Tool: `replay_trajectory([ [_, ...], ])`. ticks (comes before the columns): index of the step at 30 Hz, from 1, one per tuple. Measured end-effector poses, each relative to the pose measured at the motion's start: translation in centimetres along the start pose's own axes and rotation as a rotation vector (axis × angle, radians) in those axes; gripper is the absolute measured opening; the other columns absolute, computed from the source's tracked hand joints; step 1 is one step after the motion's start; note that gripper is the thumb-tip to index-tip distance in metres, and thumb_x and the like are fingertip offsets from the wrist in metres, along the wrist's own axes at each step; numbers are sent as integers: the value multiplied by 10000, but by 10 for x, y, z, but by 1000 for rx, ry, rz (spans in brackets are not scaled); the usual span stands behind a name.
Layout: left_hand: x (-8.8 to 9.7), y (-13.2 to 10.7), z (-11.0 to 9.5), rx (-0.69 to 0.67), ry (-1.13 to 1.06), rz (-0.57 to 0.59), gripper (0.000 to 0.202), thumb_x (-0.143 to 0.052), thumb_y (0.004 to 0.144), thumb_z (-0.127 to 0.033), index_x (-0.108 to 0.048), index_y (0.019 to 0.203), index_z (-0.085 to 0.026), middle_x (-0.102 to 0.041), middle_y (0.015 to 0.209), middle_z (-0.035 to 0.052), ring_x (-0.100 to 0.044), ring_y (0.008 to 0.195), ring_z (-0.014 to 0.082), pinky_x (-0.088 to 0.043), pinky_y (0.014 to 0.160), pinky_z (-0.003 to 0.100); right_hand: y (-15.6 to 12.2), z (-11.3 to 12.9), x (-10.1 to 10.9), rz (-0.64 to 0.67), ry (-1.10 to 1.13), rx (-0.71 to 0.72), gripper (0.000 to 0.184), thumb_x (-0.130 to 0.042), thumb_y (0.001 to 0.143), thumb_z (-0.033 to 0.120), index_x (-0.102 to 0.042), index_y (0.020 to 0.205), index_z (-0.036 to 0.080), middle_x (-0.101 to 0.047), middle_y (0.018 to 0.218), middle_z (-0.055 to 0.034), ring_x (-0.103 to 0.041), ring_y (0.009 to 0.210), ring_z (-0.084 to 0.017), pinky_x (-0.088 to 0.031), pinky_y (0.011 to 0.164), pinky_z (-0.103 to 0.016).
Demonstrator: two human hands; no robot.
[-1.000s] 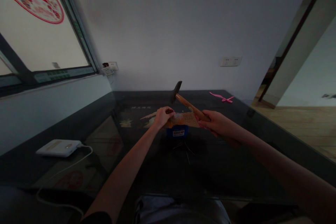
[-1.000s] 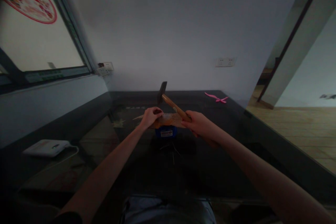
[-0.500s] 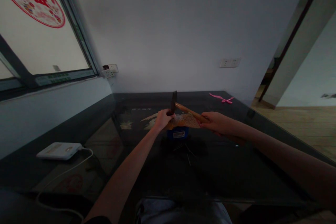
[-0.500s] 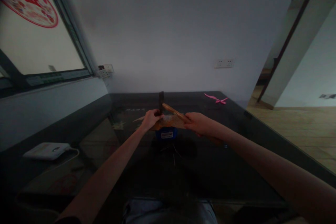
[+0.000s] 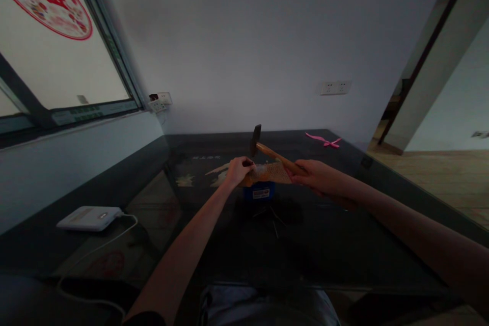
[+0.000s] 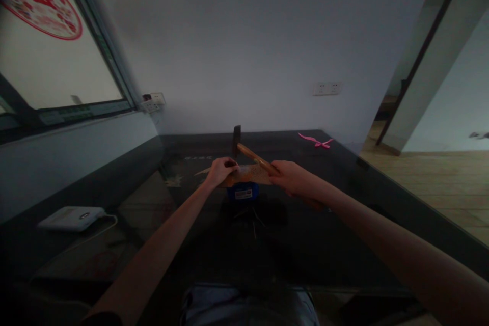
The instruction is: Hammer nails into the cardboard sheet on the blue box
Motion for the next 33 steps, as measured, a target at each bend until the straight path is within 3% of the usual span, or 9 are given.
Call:
replay_trajectory([
  [8,-3,2,5,21,33,22,126,-657,687,-220,-691,777,-138,-692,760,54,-626,711,170,-458,685,262,-5,8,-4,114,-109,2,133,-498,781,212,-514,889,136,-502,604,18,-448,350,-56,-342,337,-189],
  [13,-4,3,7,15,-13,19,106,-649,690,-199,-689,768,-140,-690,747,43,-628,700,157,-453,662,244,-4,2,-3,88,-101,-28,155,-491,791,272,-497,871,138,-473,575,23,-450,345,-72,-326,313,-190],
  [18,-3,4,7,41,60,22,140,-670,678,-237,-692,773,-135,-690,756,57,-624,702,175,-455,671,268,-5,4,-6,96,-79,21,193,-504,780,227,-525,952,142,-522,641,-3,-483,373,-82,-349,320,-193],
  [25,-3,3,4,31,5,31,105,-654,688,-187,-692,776,-145,-693,774,49,-627,721,165,-462,713,264,-6,3,-5,61,-112,8,142,-491,790,208,-529,908,139,-521,612,0,-464,352,-80,-352,316,-203],
  [30,-2,3,6,67,46,32,167,-674,673,-249,-693,800,-142,-693,779,59,-630,733,196,-466,695,290,-7,4,-7,57,-79,38,257,-506,767,185,-534,1020,146,-557,664,-12,-487,375,-89,-359,329,-204],
  [33,-2,3,4,40,18,44,139,-657,686,-230,-694,794,-150,-693,770,50,-631,735,180,-466,708,278,-8,4,-7,50,-93,25,221,-500,775,200,-547,980,129,-547,650,-13,-478,371,-86,-358,332,-204],
])
Point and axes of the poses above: each hand's wrist, its own y-axis towards the middle knuckle, its own x-axis out of the back of the hand, z = x × y, the point moved 7 cm from there along y, towards the middle knuckle
